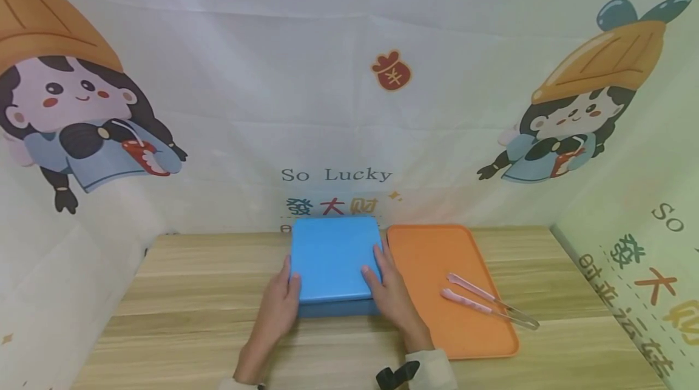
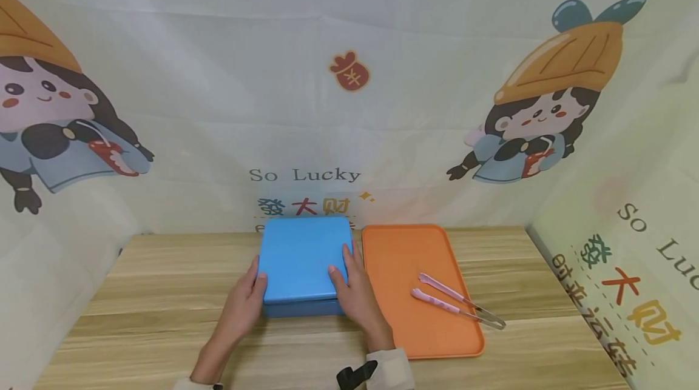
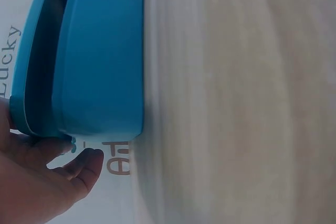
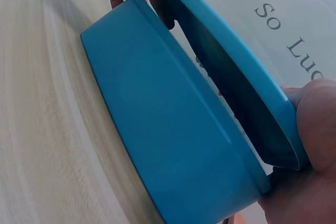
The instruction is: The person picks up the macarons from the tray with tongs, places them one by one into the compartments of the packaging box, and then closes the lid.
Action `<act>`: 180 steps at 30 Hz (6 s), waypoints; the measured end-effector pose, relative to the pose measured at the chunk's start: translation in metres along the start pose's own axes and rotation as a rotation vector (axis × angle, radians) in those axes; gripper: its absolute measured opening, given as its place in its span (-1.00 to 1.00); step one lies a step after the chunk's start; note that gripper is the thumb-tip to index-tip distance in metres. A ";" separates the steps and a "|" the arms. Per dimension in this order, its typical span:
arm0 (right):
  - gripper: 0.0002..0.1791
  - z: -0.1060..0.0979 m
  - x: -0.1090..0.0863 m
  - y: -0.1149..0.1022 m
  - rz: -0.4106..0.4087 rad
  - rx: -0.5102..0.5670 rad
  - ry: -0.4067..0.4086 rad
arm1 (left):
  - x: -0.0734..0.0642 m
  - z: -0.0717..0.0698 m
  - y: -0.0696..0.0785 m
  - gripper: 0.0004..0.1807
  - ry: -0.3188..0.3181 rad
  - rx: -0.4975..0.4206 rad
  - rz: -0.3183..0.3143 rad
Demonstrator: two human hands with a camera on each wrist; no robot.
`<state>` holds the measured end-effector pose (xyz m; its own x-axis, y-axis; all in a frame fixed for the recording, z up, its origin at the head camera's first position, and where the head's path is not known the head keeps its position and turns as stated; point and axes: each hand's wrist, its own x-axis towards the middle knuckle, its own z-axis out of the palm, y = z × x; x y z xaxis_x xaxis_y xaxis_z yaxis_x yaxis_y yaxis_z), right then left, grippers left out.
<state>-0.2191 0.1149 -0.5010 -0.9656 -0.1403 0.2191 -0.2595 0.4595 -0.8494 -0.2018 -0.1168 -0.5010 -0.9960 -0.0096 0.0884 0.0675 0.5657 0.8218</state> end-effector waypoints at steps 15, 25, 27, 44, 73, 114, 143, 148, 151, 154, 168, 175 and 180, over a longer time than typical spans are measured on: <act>-0.29 0.005 -0.002 0.008 0.036 -0.026 0.025 | 0.001 0.004 -0.003 -0.36 -0.014 0.020 -0.028; -0.30 0.008 -0.002 0.012 0.060 -0.026 0.029 | 0.004 0.004 -0.005 -0.36 -0.046 0.035 -0.021; -0.31 0.009 -0.002 0.012 0.057 -0.030 0.030 | 0.005 0.004 -0.005 -0.36 -0.056 0.038 -0.023; -0.33 0.010 0.000 0.009 0.099 -0.057 0.037 | 0.007 0.001 -0.002 -0.36 -0.046 0.090 -0.014; -0.35 0.013 0.003 0.010 0.124 -0.086 0.044 | 0.006 0.003 -0.001 -0.36 -0.053 0.092 -0.024; -0.35 0.017 0.000 0.012 0.089 -0.125 0.037 | 0.006 0.003 -0.007 -0.36 -0.097 0.071 -0.064; -0.35 0.014 0.000 0.021 0.047 -0.116 0.010 | 0.006 0.006 -0.009 -0.37 -0.093 0.086 -0.023; -0.34 0.014 0.000 0.021 0.046 -0.106 0.007 | 0.006 0.005 -0.008 -0.37 -0.094 0.087 -0.026; -0.34 0.014 -0.001 0.020 0.044 -0.106 0.008 | 0.006 0.005 -0.007 -0.37 -0.095 0.087 -0.026; -0.34 0.014 -0.001 0.020 0.046 -0.104 0.008 | 0.006 0.006 -0.007 -0.37 -0.095 0.090 -0.025; -0.34 0.013 -0.001 0.020 0.065 -0.091 0.002 | 0.007 0.006 -0.007 -0.36 -0.096 0.095 -0.035; -0.34 0.014 0.000 0.022 0.053 -0.101 0.006 | 0.006 0.005 -0.006 -0.36 -0.103 0.095 -0.056; -0.34 0.014 0.001 0.020 0.060 -0.096 0.001 | 0.006 0.006 -0.006 -0.37 -0.091 0.078 -0.049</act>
<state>-0.2253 0.1121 -0.5242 -0.9794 -0.1093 0.1700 -0.2020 0.5493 -0.8108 -0.2086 -0.1157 -0.5085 -0.9994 0.0343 -0.0053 0.0174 0.6289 0.7773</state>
